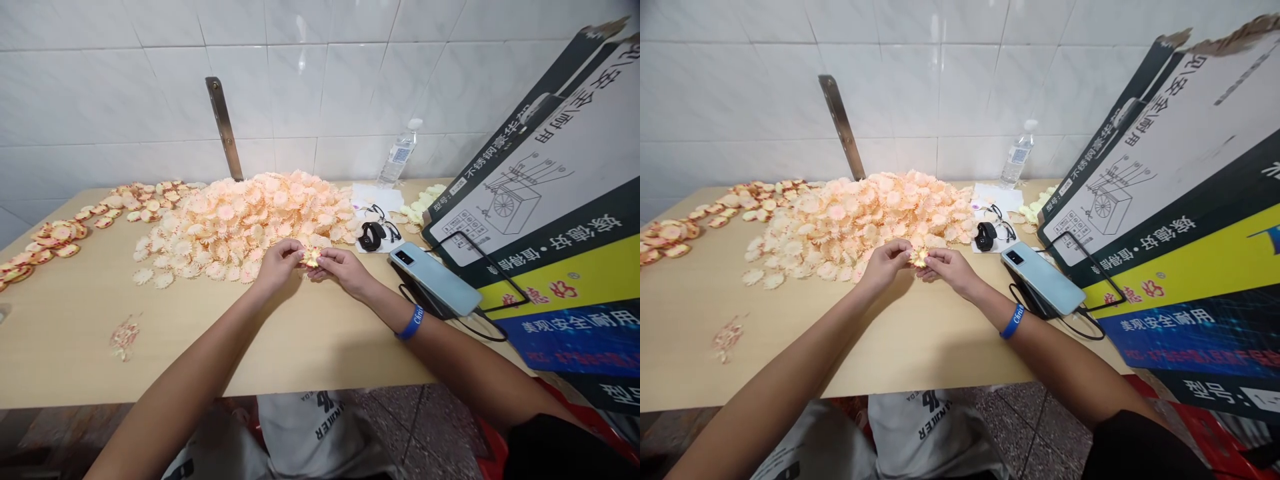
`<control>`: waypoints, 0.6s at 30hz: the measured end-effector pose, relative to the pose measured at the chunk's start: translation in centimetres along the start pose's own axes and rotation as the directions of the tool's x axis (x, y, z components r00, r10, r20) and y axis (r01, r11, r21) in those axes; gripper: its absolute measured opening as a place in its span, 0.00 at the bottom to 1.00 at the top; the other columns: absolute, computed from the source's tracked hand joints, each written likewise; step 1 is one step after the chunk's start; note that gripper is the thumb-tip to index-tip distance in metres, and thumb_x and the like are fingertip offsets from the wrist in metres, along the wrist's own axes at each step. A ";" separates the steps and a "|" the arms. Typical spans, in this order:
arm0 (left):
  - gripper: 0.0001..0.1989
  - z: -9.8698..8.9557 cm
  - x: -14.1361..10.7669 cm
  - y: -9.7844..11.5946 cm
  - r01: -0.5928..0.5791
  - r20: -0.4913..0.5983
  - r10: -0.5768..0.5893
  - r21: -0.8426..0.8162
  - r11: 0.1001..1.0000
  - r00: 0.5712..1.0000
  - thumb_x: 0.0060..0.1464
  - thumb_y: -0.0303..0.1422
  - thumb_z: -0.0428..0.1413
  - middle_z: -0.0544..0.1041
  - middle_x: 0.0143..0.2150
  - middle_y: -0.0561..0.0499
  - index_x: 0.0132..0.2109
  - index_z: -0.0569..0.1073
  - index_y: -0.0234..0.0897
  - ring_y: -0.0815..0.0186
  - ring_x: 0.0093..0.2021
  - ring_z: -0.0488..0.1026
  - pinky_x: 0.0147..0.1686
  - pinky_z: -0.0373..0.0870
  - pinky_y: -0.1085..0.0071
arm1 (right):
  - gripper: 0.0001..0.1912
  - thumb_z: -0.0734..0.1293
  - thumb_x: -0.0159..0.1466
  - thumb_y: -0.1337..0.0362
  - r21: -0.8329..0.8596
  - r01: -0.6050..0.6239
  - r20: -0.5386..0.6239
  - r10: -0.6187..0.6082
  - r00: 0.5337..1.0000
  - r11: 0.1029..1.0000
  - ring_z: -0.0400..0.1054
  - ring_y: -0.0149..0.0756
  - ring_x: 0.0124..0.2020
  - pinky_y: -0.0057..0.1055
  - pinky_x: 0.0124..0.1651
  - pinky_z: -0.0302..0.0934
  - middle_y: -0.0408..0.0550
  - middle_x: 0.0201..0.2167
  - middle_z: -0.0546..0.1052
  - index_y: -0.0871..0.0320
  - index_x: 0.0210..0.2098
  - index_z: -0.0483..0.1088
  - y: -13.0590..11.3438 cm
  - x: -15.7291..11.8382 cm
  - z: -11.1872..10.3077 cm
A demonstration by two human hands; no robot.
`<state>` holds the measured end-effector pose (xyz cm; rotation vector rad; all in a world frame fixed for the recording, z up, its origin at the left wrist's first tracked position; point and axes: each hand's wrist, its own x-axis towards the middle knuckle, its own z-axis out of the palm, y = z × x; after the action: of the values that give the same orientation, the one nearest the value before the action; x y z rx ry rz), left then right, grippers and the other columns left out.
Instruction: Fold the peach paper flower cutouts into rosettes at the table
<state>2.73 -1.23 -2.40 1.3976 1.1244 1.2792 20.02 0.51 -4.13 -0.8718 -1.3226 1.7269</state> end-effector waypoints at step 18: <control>0.10 0.8 -1.1 0.8 -0.236 0.075 0.229 0.481 0.844 0.970 0.57 0.35 0.54 0.77 0.46 0.42 0.38 0.79 0.37 0.61 0.46 0.75 0.38 0.76 0.69 | 0.12 0.66 0.61 0.55 -0.378 0.231 -0.065 -0.275 0.959 0.897 0.64 0.30 0.22 0.27 0.26 0.57 0.39 0.19 0.68 0.56 0.29 0.67 0.6 -0.2 0.3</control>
<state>3.52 -2.47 -1.88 1.9672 1.3616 1.1916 19.74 0.08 -4.58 -0.9412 -1.6305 1.2274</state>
